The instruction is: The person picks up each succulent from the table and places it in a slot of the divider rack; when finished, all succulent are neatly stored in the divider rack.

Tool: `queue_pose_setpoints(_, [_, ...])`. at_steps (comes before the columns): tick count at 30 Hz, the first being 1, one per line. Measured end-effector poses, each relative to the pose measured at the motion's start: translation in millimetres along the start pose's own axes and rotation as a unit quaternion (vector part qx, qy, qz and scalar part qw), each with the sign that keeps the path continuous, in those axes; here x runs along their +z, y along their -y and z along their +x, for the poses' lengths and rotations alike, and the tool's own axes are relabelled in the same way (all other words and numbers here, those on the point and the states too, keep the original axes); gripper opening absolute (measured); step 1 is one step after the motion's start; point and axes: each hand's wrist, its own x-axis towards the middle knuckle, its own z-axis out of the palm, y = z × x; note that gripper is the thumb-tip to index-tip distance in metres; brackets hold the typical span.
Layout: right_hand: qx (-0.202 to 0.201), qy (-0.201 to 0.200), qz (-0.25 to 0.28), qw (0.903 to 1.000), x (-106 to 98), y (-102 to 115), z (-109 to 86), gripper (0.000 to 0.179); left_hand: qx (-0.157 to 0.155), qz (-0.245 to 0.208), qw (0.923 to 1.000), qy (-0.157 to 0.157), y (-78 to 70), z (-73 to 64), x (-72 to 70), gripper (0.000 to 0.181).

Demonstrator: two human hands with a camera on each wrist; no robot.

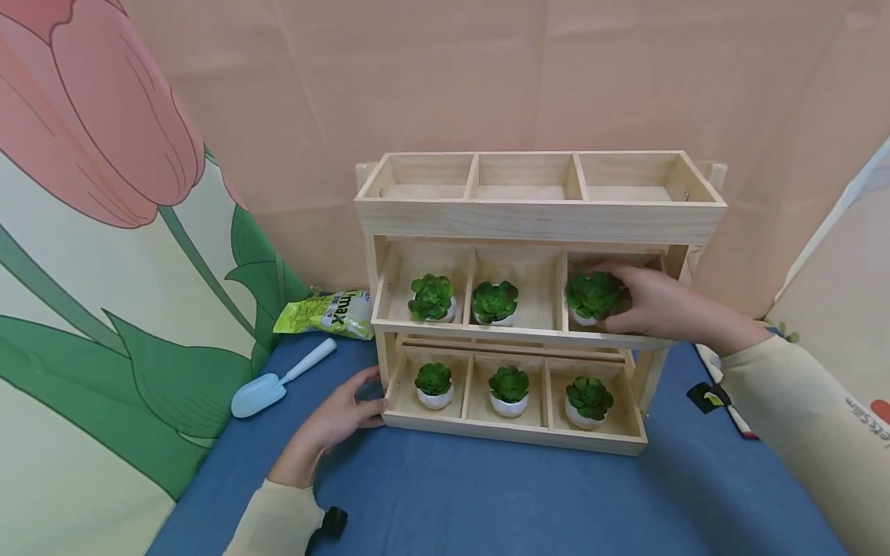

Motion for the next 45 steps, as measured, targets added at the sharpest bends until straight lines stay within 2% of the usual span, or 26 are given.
queue_pose_setpoints(14, [0.001, 0.055, -0.018, 0.9983, -9, 4, -12.2, 0.061, -0.013, -0.001, 0.9998, -0.015, -0.1, 0.5, 1.5, 0.072])
queue_pose_setpoints(21, [0.001, 0.056, -0.021, 0.9982, -8, 3, -15.9, 0.059, -0.008, 0.001, 1.0, -0.005, -0.2, -0.3, 2.3, 0.073])
queue_pose_setpoints(28, [-0.009, 0.047, -0.031, 0.9984, -6, 1, -22.4, 0.067, -0.017, 0.0, 0.9996, -0.021, -0.3, 0.7, 4.1, 0.072])
queue_pose_setpoints(32, [-0.004, 0.044, -0.032, 0.9985, -6, 4, -28.5, 0.07, -0.025, 0.013, 0.9992, -0.029, 0.7, -0.3, 6.5, 0.072])
queue_pose_setpoints(36, [-0.013, 0.015, -0.044, 0.9988, -8, 8, -42.3, 0.068, -0.023, 0.027, 0.9987, -0.036, 3.2, -3.7, 9.4, 0.069])
queue_pose_setpoints(40, [-0.024, -0.049, -0.078, 0.9954, -15, 10, -65.5, 0.068, -0.002, 0.058, 0.9965, -0.06, 2.4, -10.9, 7.0, 0.058])
queue_pose_setpoints(43, [-0.045, -0.103, -0.105, 0.9882, -18, 9, -84.9, 0.068, 0.015, 0.116, 0.988, -0.1, -3.6, -21.6, 0.9, 0.045])
queue_pose_setpoints(45, [-0.056, -0.128, -0.119, 0.983, -19, 7, -98.3, 0.067, 0.031, 0.163, 0.9774, -0.132, -9.6, -29.5, -3.2, 0.041])
